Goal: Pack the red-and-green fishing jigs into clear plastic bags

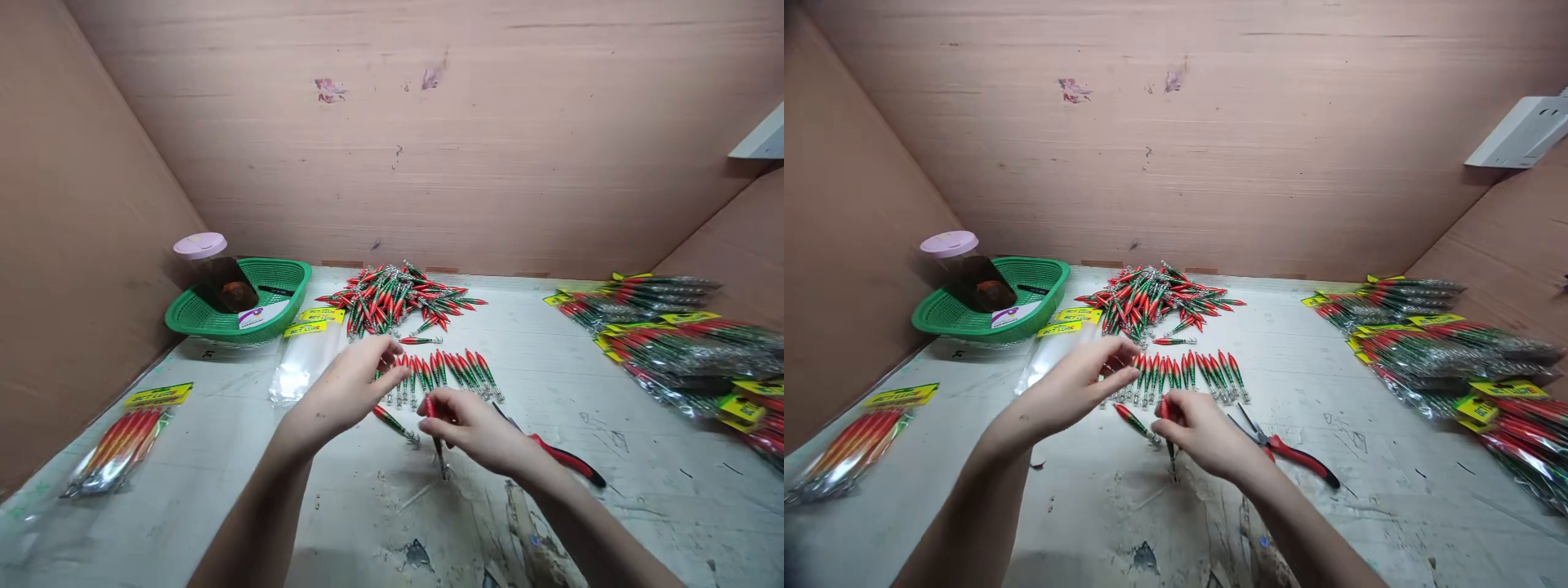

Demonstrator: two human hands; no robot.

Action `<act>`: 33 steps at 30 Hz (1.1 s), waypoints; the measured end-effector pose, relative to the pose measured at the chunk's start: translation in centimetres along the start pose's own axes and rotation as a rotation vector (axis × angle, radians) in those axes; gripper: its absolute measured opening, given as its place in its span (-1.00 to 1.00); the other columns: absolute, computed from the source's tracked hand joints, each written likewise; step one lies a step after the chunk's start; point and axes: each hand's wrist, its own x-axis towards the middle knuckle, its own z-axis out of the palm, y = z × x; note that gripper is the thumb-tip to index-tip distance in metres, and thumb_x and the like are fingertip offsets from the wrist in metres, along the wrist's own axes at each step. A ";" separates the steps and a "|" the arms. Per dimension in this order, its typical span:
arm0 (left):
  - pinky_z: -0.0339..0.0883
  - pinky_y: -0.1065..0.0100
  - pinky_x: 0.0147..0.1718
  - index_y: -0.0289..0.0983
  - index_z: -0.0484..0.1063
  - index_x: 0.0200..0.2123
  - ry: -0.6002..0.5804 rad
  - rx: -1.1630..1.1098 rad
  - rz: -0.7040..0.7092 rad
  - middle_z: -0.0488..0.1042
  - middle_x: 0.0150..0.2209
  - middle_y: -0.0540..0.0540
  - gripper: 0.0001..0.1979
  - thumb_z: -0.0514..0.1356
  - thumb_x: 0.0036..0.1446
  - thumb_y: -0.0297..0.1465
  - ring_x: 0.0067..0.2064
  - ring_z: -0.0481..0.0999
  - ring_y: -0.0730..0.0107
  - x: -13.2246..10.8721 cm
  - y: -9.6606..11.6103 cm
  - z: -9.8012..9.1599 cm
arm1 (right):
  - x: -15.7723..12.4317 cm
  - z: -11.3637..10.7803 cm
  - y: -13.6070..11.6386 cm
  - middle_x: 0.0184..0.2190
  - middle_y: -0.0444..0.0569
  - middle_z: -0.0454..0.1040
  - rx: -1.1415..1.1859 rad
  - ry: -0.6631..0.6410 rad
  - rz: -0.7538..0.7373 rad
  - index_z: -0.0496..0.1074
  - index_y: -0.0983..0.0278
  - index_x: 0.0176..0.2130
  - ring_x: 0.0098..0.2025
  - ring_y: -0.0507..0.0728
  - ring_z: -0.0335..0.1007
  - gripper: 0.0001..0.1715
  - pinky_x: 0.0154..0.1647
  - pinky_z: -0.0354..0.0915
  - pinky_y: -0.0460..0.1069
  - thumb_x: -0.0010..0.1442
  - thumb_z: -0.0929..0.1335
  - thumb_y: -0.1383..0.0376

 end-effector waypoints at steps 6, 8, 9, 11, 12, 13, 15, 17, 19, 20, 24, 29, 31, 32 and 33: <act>0.34 0.37 -0.25 -0.24 0.51 -0.20 0.334 0.101 0.120 0.54 -0.26 -0.10 -0.79 0.25 0.08 -0.30 -0.26 0.50 0.29 -3.8 3.1 -3.9 | 4.3 4.2 -5.3 -0.19 0.26 0.46 -0.364 0.028 0.057 0.46 0.41 -0.31 -0.20 0.27 0.44 -0.84 -0.25 0.28 0.04 0.08 0.30 0.52; 0.36 0.36 -0.23 -0.23 0.50 -0.20 0.380 0.150 0.099 0.55 -0.26 -0.08 -0.77 0.24 0.09 -0.26 -0.25 0.51 0.29 -4.8 3.6 -5.0 | 4.9 5.8 -6.4 -0.16 0.33 0.46 -0.435 -0.002 0.083 0.49 0.46 -0.26 -0.19 0.32 0.46 -0.72 -0.27 0.31 0.05 -0.03 0.33 0.60; 0.37 0.36 -0.22 -0.22 0.48 -0.19 0.398 0.175 0.085 0.55 -0.24 -0.06 -0.76 0.22 0.10 -0.24 -0.23 0.51 0.29 -5.3 3.8 -5.5 | 5.0 6.6 -6.7 -0.15 0.34 0.46 -0.458 -0.016 0.092 0.49 0.46 -0.26 -0.18 0.33 0.47 -0.67 -0.29 0.32 0.04 -0.09 0.35 0.62; 0.39 0.36 -0.20 -0.17 0.46 -0.17 0.430 0.219 0.058 0.54 -0.21 -0.02 -0.75 0.20 0.12 -0.20 -0.21 0.52 0.31 -5.8 3.8 -6.1 | 4.6 7.6 -7.2 -0.14 0.34 0.47 -0.478 -0.029 0.103 0.51 0.46 -0.25 -0.16 0.32 0.48 -0.64 -0.31 0.33 0.01 -0.13 0.37 0.63; 0.40 0.37 -0.20 -0.15 0.45 -0.17 0.444 0.242 0.050 0.55 -0.21 0.00 -0.75 0.19 0.12 -0.18 -0.20 0.52 0.33 -6.0 3.8 -6.4 | 4.2 7.7 -7.2 -0.14 0.32 0.48 -0.476 -0.028 0.108 0.51 0.44 -0.26 -0.16 0.30 0.48 -0.67 -0.32 0.33 0.00 -0.11 0.38 0.61; 0.41 0.38 -0.21 -0.14 0.45 -0.17 0.457 0.266 0.051 0.55 -0.21 0.02 -0.74 0.19 0.12 -0.15 -0.21 0.53 0.34 -6.1 3.8 -6.5 | 3.8 7.4 -7.0 -0.15 0.28 0.50 -0.469 -0.021 0.117 0.52 0.43 -0.26 -0.17 0.27 0.49 -0.71 -0.32 0.33 -0.02 -0.06 0.38 0.57; 0.43 0.38 -0.24 -0.11 0.45 -0.18 0.457 0.328 0.051 0.56 -0.23 0.04 -0.72 0.18 0.10 -0.10 -0.25 0.55 0.34 -6.1 3.6 -6.6 | 2.9 5.1 -5.6 -0.24 0.16 0.54 -0.443 0.006 0.152 0.52 0.38 -0.29 -0.23 0.19 0.50 -0.85 -0.34 0.31 -0.06 0.06 0.37 0.46; 0.45 0.37 -0.26 -0.07 0.45 -0.19 0.459 0.394 0.062 0.57 -0.26 0.06 -0.70 0.16 0.09 -0.06 -0.29 0.56 0.34 -6.0 3.4 -6.7 | 2.0 1.1 -2.9 -0.36 0.02 0.54 -0.419 0.054 0.234 0.50 0.36 -0.32 -0.31 0.11 0.49 -0.86 -0.35 0.30 -0.08 0.17 0.34 0.34; 0.46 0.35 -0.28 -0.05 0.45 -0.18 0.471 0.451 0.076 0.57 -0.28 0.08 -0.67 0.12 0.09 -0.02 -0.32 0.56 0.32 -6.0 3.0 -6.7 | 1.4 -3.6 0.7 -0.37 -0.06 0.51 -0.413 0.127 0.377 0.47 0.36 -0.29 -0.32 0.07 0.46 -0.76 -0.29 0.33 -0.05 0.27 0.29 0.25; 0.47 0.33 -0.28 -0.04 0.44 -0.18 0.477 0.472 0.088 0.57 -0.28 0.08 -0.66 0.11 0.09 0.00 -0.32 0.57 0.31 -5.9 2.9 -6.7 | 1.2 -5.7 2.6 -0.33 -0.06 0.50 -0.411 0.151 0.457 0.44 0.37 -0.25 -0.30 0.06 0.45 -0.73 -0.27 0.36 0.00 0.28 0.29 0.20; 0.49 0.31 -0.26 -0.07 0.45 -0.18 0.463 0.488 0.145 0.58 -0.28 0.05 -0.63 0.09 0.09 0.01 -0.31 0.58 0.29 -5.4 2.8 -6.0 | 1.6 -10.0 8.5 -0.15 -0.03 0.45 -0.322 0.130 0.632 0.40 0.35 -0.10 -0.20 0.10 0.44 -0.68 -0.21 0.41 0.05 0.25 0.33 0.17; 0.50 0.38 -0.32 -0.14 0.49 -0.21 0.335 0.438 0.231 0.60 -0.28 -0.01 -0.62 0.11 0.09 -0.02 -0.32 0.60 0.32 -4.6 3.1 -4.8 | 2.4 -9.3 10.8 -0.11 -0.01 0.44 -0.131 0.057 0.636 0.37 0.34 -0.04 -0.17 0.11 0.44 -0.65 -0.18 0.41 0.08 0.26 0.32 0.16; 0.50 0.41 -0.34 -0.15 0.49 -0.19 0.311 0.440 0.241 0.61 -0.26 -0.02 -0.62 0.11 0.11 -0.04 -0.30 0.60 0.33 -4.4 3.1 -4.6 | 2.2 -9.5 11.3 -0.10 0.00 0.44 -0.069 0.048 0.631 0.37 0.33 -0.03 -0.17 0.10 0.43 -0.65 -0.18 0.40 0.08 0.27 0.31 0.16; 0.50 0.42 -0.33 -0.16 0.49 -0.18 0.304 0.445 0.243 0.61 -0.26 -0.03 -0.62 0.10 0.11 -0.04 -0.30 0.60 0.33 -4.3 3.1 -4.6 | 2.1 -9.7 11.6 -0.10 0.01 0.44 -0.044 0.048 0.629 0.36 0.33 -0.03 -0.17 0.10 0.43 -0.65 -0.18 0.40 0.08 0.27 0.30 0.16; 0.50 0.42 -0.33 -0.16 0.49 -0.18 0.304 0.449 0.245 0.61 -0.26 -0.03 -0.61 0.10 0.12 -0.04 -0.30 0.60 0.33 -4.3 3.1 -4.5 | 2.1 -10.0 11.9 -0.10 0.01 0.44 -0.022 0.051 0.626 0.36 0.33 -0.03 -0.17 0.10 0.43 -0.65 -0.18 0.40 0.08 0.27 0.30 0.16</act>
